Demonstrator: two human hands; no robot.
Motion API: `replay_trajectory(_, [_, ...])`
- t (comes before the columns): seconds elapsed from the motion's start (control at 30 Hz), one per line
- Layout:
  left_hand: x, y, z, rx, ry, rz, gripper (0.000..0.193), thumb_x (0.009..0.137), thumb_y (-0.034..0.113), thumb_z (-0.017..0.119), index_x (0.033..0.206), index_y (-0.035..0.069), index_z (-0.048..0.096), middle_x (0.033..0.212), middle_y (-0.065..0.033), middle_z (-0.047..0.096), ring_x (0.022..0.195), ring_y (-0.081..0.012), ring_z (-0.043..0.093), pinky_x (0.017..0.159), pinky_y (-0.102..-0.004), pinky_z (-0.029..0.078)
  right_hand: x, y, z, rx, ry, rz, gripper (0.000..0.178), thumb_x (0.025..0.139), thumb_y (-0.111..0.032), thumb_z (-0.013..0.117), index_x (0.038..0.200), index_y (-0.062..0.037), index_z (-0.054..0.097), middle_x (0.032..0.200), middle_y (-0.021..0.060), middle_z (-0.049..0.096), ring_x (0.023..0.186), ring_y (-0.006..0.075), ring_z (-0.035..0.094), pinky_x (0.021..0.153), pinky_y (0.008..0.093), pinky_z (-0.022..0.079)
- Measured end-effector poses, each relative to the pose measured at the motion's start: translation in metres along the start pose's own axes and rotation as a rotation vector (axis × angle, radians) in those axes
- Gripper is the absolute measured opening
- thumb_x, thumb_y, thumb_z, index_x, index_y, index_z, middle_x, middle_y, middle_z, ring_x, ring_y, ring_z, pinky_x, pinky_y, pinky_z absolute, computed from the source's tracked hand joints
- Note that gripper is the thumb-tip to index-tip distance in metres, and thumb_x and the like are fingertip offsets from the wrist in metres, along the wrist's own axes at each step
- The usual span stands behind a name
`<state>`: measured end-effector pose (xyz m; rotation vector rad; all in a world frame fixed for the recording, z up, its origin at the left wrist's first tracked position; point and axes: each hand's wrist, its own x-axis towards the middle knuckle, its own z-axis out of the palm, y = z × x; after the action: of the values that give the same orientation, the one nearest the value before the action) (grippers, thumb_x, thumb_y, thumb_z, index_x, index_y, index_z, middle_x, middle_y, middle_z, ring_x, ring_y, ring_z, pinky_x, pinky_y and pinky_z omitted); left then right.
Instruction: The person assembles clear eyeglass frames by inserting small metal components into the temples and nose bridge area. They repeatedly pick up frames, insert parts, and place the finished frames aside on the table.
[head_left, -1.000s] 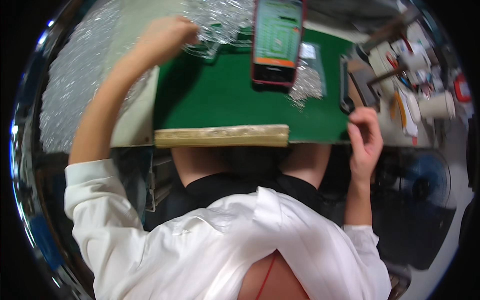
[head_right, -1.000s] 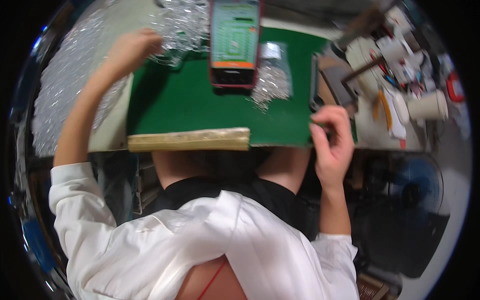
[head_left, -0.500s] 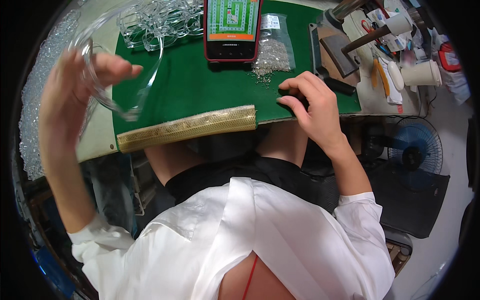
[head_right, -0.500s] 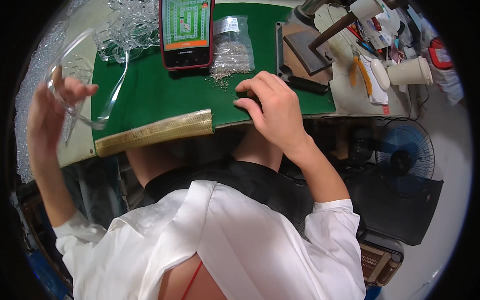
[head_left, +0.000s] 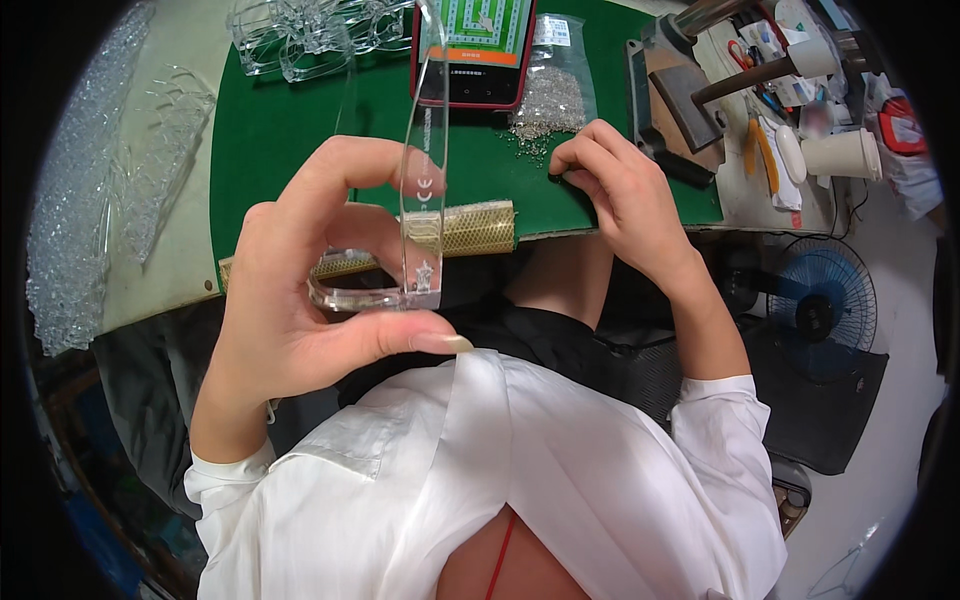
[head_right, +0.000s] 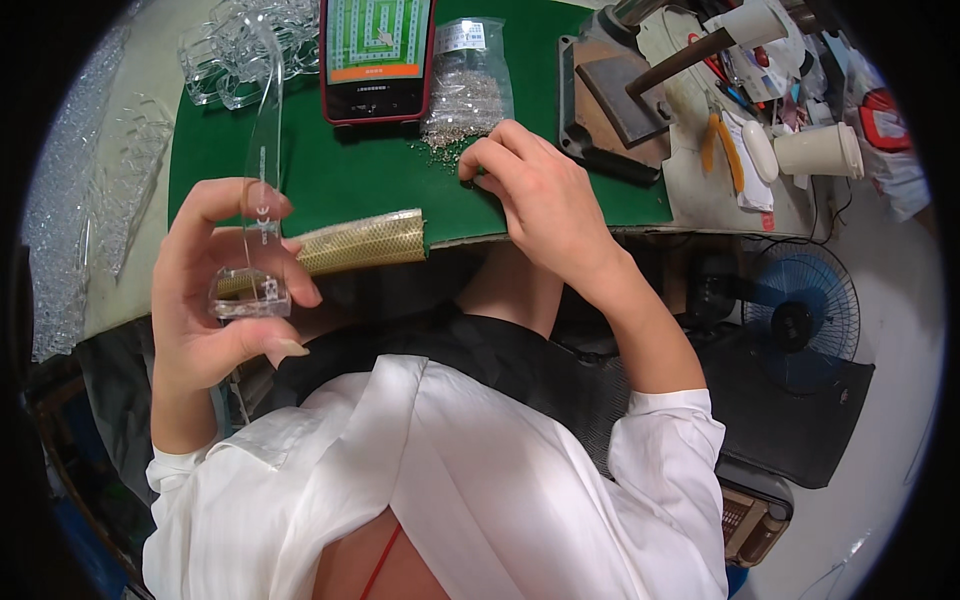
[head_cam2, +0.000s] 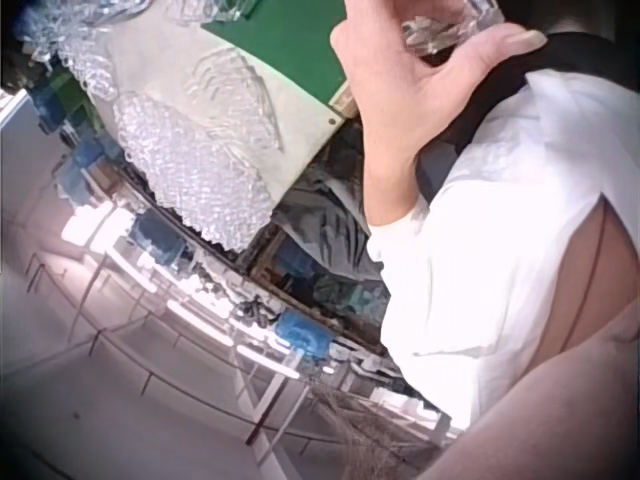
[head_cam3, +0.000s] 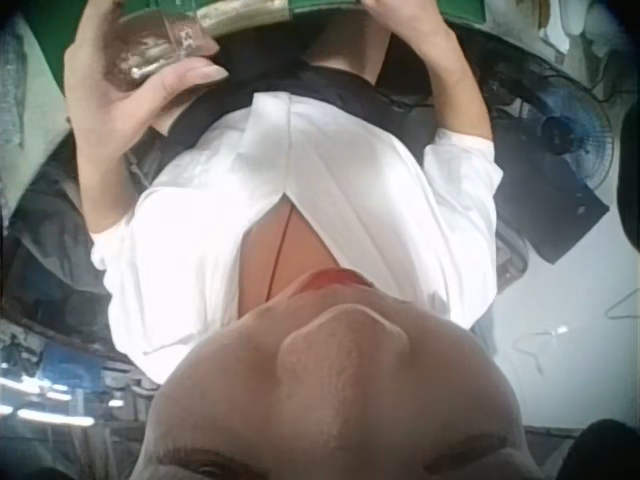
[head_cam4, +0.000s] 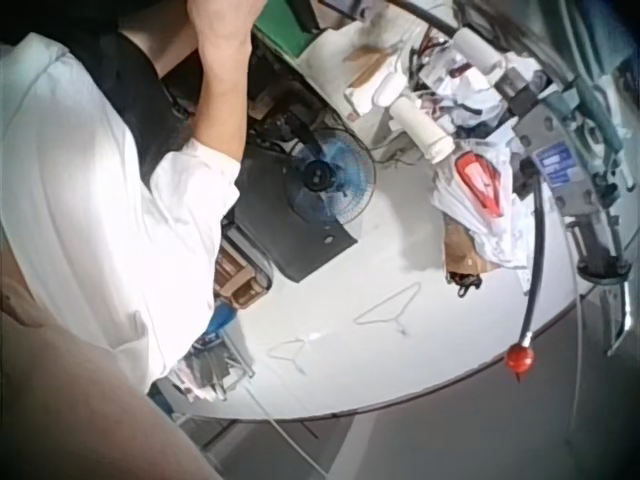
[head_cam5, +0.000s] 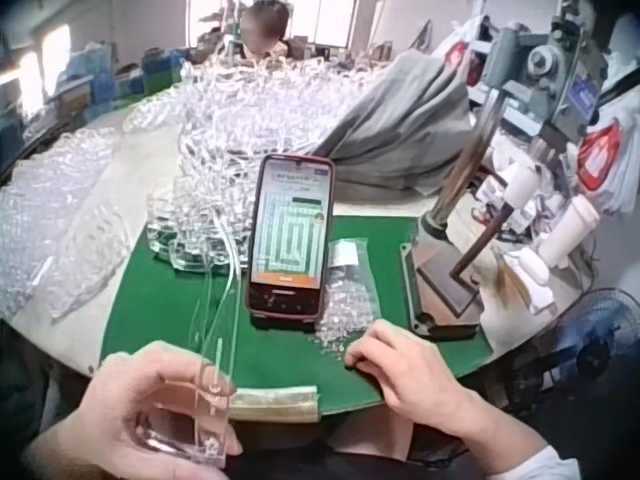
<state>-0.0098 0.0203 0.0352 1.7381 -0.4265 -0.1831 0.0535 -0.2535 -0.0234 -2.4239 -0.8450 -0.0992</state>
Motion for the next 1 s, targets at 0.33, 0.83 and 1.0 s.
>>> replay_trajectory(0.33, [0.004, -0.008, 0.005, 0.046, 0.041, 0.073, 0.071, 0.064, 0.024, 0.079, 0.121, -0.004, 0.047, 0.115, -0.0122, 0.057, 0.07, -0.0138, 0.064, 0.08, -0.0301, 0.049, 0.005, 0.004, -0.009, 0.016, -0.119, -0.073, 0.013, 0.076, -0.001, 0.063, 0.084, -0.0043, 0.054, 0.081, 0.0076, 0.052, 0.077, 0.0281, 0.056, 0.063, 0.0372, 0.045])
replay_trajectory(0.83, [0.018, -0.015, 0.019, 0.027, 0.017, 0.455, 0.088, 0.059, 0.029, 0.088, 0.125, -0.007, 0.043, 0.123, -0.0208, 0.052, 0.071, -0.0174, 0.065, 0.074, -0.0295, 0.052, -0.005, 0.0, 0.011, -0.123, 0.051, -0.032, 0.009, 0.078, -0.006, 0.064, 0.079, -0.0025, 0.055, 0.077, 0.0087, 0.052, 0.072, 0.0274, 0.053, 0.061, 0.0361, 0.043])
replay_trajectory(1.0, [0.038, 0.0, 0.047, -0.05, -0.015, 0.401, 0.086, 0.063, 0.019, 0.086, 0.129, -0.009, 0.037, 0.129, -0.0195, 0.05, 0.065, -0.0132, 0.062, 0.06, -0.0238, 0.05, -0.004, -0.006, -0.016, 0.372, 0.194, 0.032, 0.008, 0.084, -0.007, 0.055, 0.078, -0.0018, 0.052, 0.076, 0.0075, 0.049, 0.07, 0.0215, 0.051, 0.063, 0.0299, 0.042])
